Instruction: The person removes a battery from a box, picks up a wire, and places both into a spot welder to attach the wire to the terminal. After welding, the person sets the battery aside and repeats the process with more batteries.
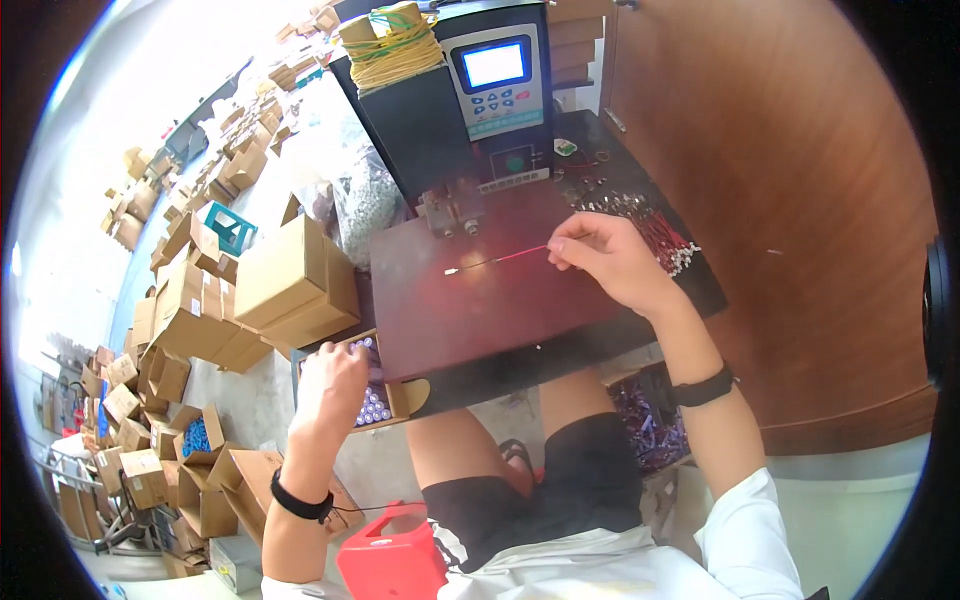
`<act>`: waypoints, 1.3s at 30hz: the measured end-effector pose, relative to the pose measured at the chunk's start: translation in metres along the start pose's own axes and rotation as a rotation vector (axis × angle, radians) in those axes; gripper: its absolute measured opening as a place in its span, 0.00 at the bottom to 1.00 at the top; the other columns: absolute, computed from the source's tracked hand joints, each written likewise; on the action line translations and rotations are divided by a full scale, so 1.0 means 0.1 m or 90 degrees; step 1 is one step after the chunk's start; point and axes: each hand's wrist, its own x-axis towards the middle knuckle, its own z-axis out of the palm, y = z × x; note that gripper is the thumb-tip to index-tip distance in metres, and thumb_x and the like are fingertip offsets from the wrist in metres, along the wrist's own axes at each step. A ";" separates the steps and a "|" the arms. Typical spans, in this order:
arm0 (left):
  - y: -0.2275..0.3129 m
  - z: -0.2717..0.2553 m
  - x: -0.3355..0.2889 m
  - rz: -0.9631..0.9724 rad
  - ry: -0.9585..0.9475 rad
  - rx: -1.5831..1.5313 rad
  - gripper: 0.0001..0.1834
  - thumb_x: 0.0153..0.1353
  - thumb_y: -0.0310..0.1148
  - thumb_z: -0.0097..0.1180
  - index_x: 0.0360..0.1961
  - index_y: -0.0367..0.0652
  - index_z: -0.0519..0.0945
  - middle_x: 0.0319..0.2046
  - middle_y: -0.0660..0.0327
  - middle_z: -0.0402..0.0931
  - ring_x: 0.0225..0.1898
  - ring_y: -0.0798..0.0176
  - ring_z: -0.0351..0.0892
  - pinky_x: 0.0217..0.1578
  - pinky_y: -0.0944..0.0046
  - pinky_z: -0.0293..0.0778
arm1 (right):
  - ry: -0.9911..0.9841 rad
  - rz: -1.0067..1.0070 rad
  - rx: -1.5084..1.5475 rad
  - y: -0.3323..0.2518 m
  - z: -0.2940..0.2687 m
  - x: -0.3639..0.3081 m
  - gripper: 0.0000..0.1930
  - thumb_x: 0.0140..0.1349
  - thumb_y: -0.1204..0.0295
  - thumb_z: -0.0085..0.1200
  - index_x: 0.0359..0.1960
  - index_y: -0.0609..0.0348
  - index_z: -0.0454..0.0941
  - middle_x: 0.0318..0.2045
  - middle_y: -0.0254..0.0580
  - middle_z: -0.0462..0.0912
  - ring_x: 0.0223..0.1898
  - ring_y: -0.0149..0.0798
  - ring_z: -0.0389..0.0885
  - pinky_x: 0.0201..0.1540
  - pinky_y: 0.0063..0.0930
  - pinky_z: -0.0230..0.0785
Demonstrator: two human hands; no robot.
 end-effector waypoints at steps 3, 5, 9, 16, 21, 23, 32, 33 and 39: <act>-0.04 -0.49 0.01 -0.032 0.080 -0.208 0.06 0.63 0.28 0.60 0.36 0.35 0.78 0.32 0.45 0.81 0.36 0.42 0.82 0.39 0.49 0.77 | 0.002 -0.020 0.007 0.08 0.04 0.10 0.08 0.69 0.70 0.57 0.40 0.63 0.81 0.34 0.36 0.84 0.39 0.28 0.81 0.43 0.24 0.72; -0.07 -0.62 0.11 0.025 0.175 -0.276 0.06 0.63 0.27 0.60 0.37 0.34 0.79 0.31 0.45 0.81 0.34 0.44 0.82 0.38 0.51 0.77 | 0.007 -0.033 -0.004 0.10 0.07 0.13 0.07 0.69 0.70 0.57 0.40 0.63 0.81 0.34 0.36 0.84 0.38 0.28 0.81 0.43 0.23 0.72; 0.20 -0.51 0.49 0.007 0.304 -0.480 0.08 0.60 0.26 0.59 0.38 0.33 0.80 0.32 0.50 0.80 0.33 0.55 0.81 0.39 0.61 0.77 | 0.104 -0.025 0.030 0.19 0.02 0.10 0.06 0.68 0.71 0.57 0.38 0.61 0.81 0.31 0.34 0.83 0.35 0.27 0.79 0.39 0.22 0.70; 0.61 -0.26 0.88 0.003 0.354 -0.634 0.10 0.59 0.29 0.66 0.38 0.34 0.82 0.25 0.61 0.73 0.25 0.70 0.70 0.30 0.68 0.71 | 0.102 0.003 0.025 0.16 -0.07 0.16 0.05 0.68 0.72 0.56 0.35 0.60 0.81 0.28 0.33 0.82 0.31 0.24 0.77 0.33 0.19 0.67; 0.59 -0.23 0.98 -0.035 0.328 -0.716 0.11 0.59 0.30 0.69 0.37 0.33 0.82 0.24 0.62 0.74 0.26 0.74 0.68 0.29 0.70 0.69 | 0.060 0.029 0.039 0.13 -0.15 0.23 0.06 0.68 0.71 0.56 0.36 0.60 0.81 0.28 0.33 0.82 0.29 0.24 0.75 0.31 0.18 0.65; 0.68 -0.27 1.07 0.006 0.375 -0.729 0.12 0.58 0.31 0.70 0.34 0.32 0.82 0.23 0.62 0.75 0.25 0.74 0.68 0.29 0.69 0.69 | 0.058 0.065 0.077 0.14 -0.18 0.24 0.06 0.68 0.71 0.56 0.36 0.60 0.82 0.29 0.33 0.81 0.28 0.24 0.74 0.30 0.17 0.64; 0.76 -0.28 1.17 -0.026 0.316 -0.694 0.14 0.54 0.34 0.70 0.29 0.32 0.82 0.25 0.53 0.77 0.27 0.56 0.78 0.32 0.59 0.73 | 0.055 0.060 0.029 0.10 -0.13 0.24 0.06 0.68 0.71 0.57 0.37 0.60 0.82 0.29 0.32 0.81 0.28 0.22 0.73 0.30 0.17 0.63; 0.76 -0.26 1.19 0.000 0.330 -0.686 0.14 0.54 0.34 0.70 0.29 0.32 0.82 0.25 0.53 0.77 0.28 0.55 0.78 0.32 0.59 0.73 | 0.054 0.059 0.029 0.09 -0.13 0.23 0.06 0.68 0.71 0.57 0.37 0.60 0.82 0.29 0.32 0.81 0.28 0.22 0.73 0.30 0.17 0.63; 0.79 -0.24 1.26 0.035 0.334 -0.703 0.14 0.55 0.35 0.71 0.31 0.33 0.83 0.26 0.53 0.78 0.28 0.52 0.78 0.33 0.58 0.73 | 0.064 0.063 0.001 0.12 -0.12 0.24 0.06 0.67 0.71 0.56 0.37 0.60 0.82 0.29 0.32 0.81 0.28 0.22 0.73 0.30 0.17 0.63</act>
